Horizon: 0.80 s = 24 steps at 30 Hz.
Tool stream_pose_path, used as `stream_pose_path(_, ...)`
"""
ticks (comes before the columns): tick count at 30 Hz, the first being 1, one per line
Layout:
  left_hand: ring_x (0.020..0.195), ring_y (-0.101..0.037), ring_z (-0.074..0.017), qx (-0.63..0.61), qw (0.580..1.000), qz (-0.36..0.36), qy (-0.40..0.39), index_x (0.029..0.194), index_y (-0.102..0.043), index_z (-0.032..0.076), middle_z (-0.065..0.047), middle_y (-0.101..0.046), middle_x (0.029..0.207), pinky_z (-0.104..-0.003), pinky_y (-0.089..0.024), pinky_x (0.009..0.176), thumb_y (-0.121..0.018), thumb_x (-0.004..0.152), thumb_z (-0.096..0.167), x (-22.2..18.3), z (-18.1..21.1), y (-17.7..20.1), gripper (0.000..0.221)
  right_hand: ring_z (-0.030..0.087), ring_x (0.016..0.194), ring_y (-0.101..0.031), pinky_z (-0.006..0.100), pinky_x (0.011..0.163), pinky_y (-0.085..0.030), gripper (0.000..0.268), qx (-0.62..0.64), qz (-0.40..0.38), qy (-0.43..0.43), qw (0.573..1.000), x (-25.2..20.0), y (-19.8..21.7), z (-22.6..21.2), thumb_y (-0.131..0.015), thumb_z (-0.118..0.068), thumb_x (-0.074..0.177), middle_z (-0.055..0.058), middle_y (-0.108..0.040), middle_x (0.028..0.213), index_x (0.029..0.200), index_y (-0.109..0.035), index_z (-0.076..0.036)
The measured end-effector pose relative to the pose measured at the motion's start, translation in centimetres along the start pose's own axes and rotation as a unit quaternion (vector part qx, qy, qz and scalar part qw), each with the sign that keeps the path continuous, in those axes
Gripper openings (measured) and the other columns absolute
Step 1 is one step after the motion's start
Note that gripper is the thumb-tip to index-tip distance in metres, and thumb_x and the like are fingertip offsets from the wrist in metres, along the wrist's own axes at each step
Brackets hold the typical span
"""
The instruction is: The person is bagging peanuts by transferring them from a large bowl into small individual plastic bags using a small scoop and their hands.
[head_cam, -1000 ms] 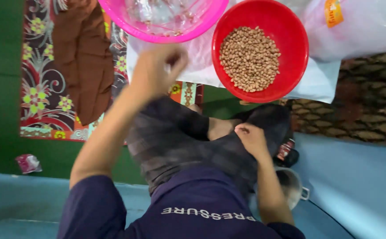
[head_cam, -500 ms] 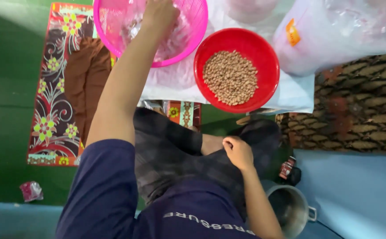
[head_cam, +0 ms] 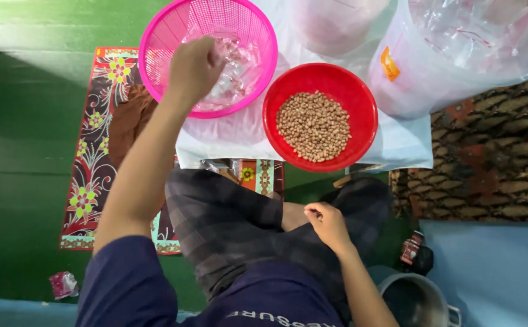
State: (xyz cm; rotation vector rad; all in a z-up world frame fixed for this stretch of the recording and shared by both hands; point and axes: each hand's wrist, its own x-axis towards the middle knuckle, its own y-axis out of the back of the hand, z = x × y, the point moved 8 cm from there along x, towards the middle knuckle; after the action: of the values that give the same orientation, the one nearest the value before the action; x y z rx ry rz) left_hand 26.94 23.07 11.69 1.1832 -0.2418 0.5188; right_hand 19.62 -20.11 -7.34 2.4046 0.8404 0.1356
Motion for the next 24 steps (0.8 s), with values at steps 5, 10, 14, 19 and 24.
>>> stream_pose_path(5, 0.07, -0.069, -0.0309, -0.223, 0.969, -0.06, 0.088, 0.084, -0.06, 0.011, -0.01, -0.066, 0.072, -0.039, -0.056, 0.064, -0.081, 0.082, 0.018, -12.2, 7.7, 0.7, 0.023, 0.028, 0.103, -0.072, 0.037, 0.088, -0.062, 0.061, 0.295, -0.037, -0.092, 0.95, 0.6, -4.5, -1.9, -0.083, -0.004, 0.08, 0.017, -0.069, 0.119, 0.136, -0.06, -0.01)
stream_pose_path(10, 0.087, -0.071, -0.0302, -0.368, 0.896, -0.185, 0.163, 0.115, -0.072, 0.015, -0.012, -0.077, 0.101, -0.041, -0.056, 0.079, -0.086, 0.079, 0.017, -23.7, 12.0, -6.1, 0.038, 0.023, 0.109, -0.065, 0.034, 0.085, -0.066, 0.106, 0.513, -0.1, -0.057, 0.85, 1.3, -6.8, -8.3, -0.089, 0.008, 0.069, 0.01, -0.052, 0.132, 0.156, -0.033, -0.009)
stream_pose_path(14, 0.081, -0.067, -0.0176, -0.387, 0.866, -0.176, 0.262, 0.118, -0.075, 0.024, -0.004, -0.077, 0.097, -0.033, -0.054, 0.074, -0.079, 0.09, 0.023, -27.9, 10.9, -9.1, 0.028, 0.016, 0.084, -0.072, 0.03, 0.071, -0.068, 0.041, 0.4, -0.077, -0.122, 0.905, 1.9, -8.4, -5.6, -0.079, 0.007, 0.083, 0.008, -0.06, 0.098, 0.121, -0.068, -0.002)
stream_pose_path(19, 0.06, -0.061, -0.011, -0.442, 0.789, -0.172, 0.39, 0.091, -0.074, 0.016, -0.002, -0.066, 0.067, -0.023, -0.049, 0.053, -0.084, 0.085, 0.023, -29.8, 8.2, -11.4, 0.014, 0.013, 0.077, -0.073, 0.026, 0.068, -0.065, 0.026, 0.359, -0.038, -0.133, 0.923, 2.7, -8.1, -5.5, -0.078, 0.006, 0.084, 0.009, -0.068, 0.091, 0.107, -0.072, -0.004)
stream_pose_path(24, 0.074, -0.069, -0.0133, -0.552, 0.74, -0.159, 0.35, 0.08, -0.063, 0.005, -0.011, -0.076, 0.088, -0.026, -0.057, 0.064, -0.09, 0.077, 0.008, -28.1, 9.4, -9.4, 0.027, 0.01, 0.076, -0.069, 0.022, 0.066, -0.061, 0.019, 0.38, 0.073, -0.149, 0.91, 2.7, -6.4, -5.1, -0.075, 0.004, 0.086, 0.006, -0.066, 0.094, 0.102, -0.07, -0.005)
